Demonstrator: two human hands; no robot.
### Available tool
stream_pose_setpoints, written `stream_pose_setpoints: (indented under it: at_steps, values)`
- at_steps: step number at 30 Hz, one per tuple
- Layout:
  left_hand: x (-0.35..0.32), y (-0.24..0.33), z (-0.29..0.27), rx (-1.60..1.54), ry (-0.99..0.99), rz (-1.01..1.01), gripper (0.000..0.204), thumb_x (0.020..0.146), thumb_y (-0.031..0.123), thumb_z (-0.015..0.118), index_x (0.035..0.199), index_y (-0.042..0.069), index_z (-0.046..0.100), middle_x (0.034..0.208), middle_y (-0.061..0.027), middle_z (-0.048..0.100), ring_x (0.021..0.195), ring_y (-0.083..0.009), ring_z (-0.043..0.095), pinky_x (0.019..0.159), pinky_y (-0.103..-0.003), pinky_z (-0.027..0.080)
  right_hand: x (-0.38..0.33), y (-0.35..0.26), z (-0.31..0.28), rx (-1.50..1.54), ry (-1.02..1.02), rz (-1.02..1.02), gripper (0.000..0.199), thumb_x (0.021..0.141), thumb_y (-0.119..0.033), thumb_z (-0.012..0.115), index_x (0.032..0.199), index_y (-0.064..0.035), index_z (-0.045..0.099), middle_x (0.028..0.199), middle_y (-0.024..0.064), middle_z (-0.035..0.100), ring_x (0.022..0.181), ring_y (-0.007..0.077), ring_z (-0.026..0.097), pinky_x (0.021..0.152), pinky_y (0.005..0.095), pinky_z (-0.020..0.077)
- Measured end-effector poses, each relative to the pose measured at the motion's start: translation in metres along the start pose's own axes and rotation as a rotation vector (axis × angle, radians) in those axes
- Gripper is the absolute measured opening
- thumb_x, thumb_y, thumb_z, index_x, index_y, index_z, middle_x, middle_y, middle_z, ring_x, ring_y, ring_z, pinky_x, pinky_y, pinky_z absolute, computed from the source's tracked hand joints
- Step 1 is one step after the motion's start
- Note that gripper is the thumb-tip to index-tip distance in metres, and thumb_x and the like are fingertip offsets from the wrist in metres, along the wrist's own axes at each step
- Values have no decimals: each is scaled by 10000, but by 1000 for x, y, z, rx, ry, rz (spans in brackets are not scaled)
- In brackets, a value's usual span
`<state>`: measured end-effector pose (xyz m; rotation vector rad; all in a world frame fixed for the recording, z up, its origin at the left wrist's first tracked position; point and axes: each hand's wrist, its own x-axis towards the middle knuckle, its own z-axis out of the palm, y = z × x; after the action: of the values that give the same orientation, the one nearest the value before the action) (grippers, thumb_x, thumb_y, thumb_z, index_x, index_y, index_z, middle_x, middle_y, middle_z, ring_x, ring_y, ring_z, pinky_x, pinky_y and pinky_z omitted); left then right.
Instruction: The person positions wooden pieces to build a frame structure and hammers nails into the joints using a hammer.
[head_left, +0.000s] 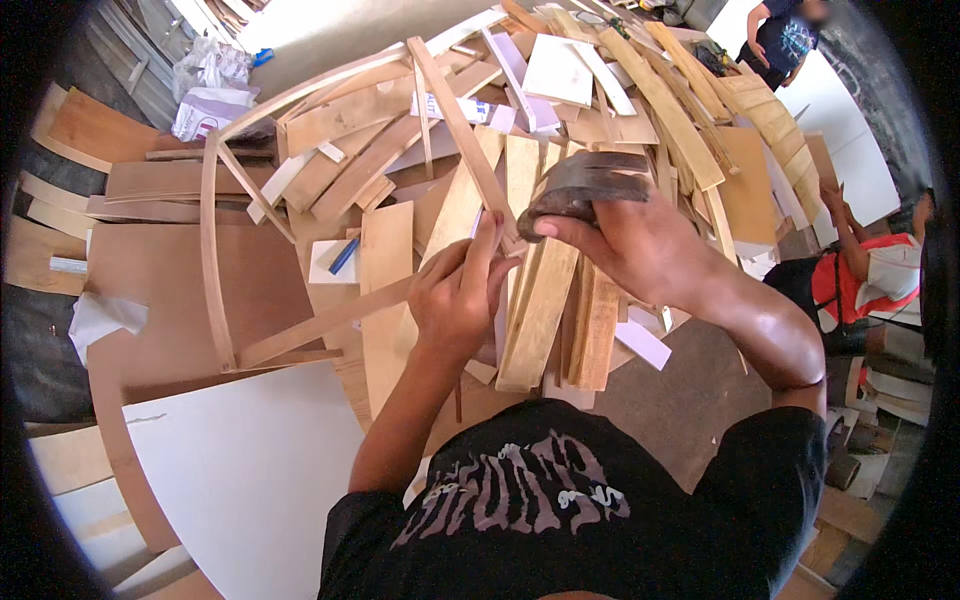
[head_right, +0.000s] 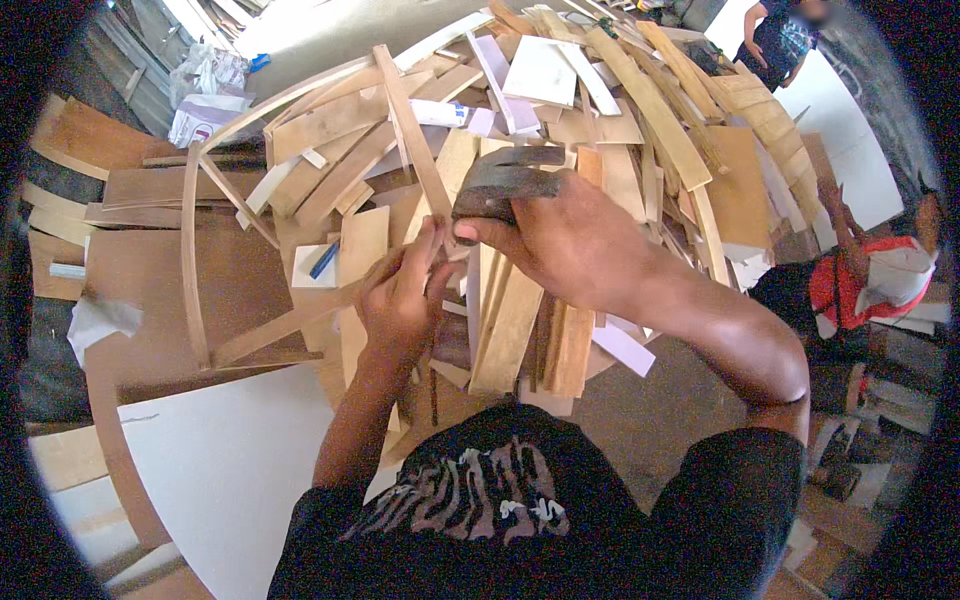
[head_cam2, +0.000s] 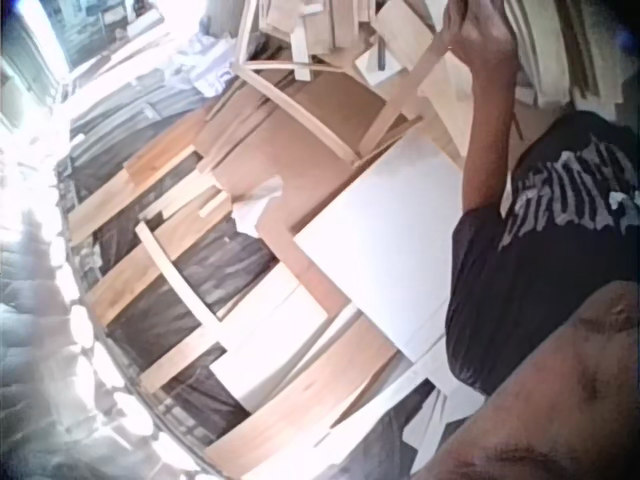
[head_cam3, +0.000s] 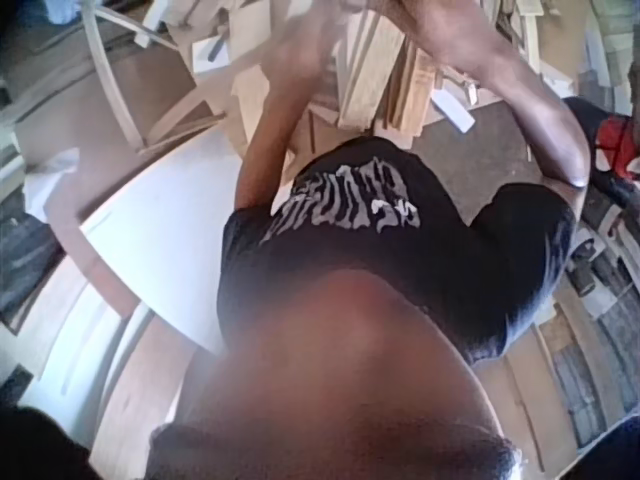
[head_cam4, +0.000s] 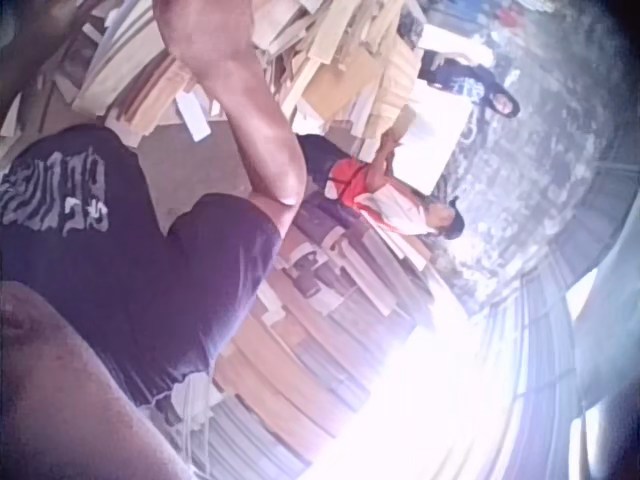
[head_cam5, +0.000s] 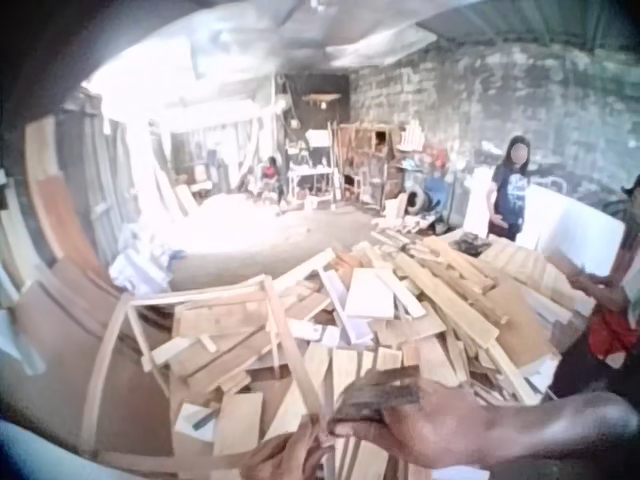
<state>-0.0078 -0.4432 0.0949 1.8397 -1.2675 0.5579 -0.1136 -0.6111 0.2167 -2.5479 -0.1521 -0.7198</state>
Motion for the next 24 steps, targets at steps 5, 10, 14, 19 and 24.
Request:
stream_pose_setpoints:
  at_steps: [5,10,14,19,24]
  values:
    - [-3,3,3,4,45,22,589,732,120,798,1248,-70,584,995,-114,732,791,-224,700,706,-316,557,-6,-5,-21,-286,-249,141,410,940,-397,609,905,6,669,718,196,609,694,384,621,624,485,491]
    - [-8,-3,4,-1,12,-19,575,735,118,797,1237,-72,591,986,-127,731,801,-229,705,713,-319,560,5,-3,-18,-77,-11,102,375,944,-384,615,982,-16,676,718,184,601,615,362,606,567,438,476]
    - [-1,5,1,12,24,6,571,732,108,798,1233,-73,591,981,-127,732,805,-228,707,710,-307,561,-4,-8,-17,-165,-118,8,320,944,-321,610,1013,-12,663,812,163,632,764,363,634,685,429,509]
    - [-6,0,2,21,40,9,575,737,112,795,1241,-70,586,981,-120,734,804,-223,707,704,-297,559,6,-11,-22,-104,-93,101,349,947,-363,606,1038,-33,676,792,146,642,719,367,648,645,438,526]
    - [5,12,0,-51,-10,-48,582,729,132,802,1235,-63,591,984,-101,736,803,-215,705,703,-296,560,-21,6,6,-55,8,-7,329,931,-327,640,1117,-56,659,840,179,631,727,375,639,619,446,506]
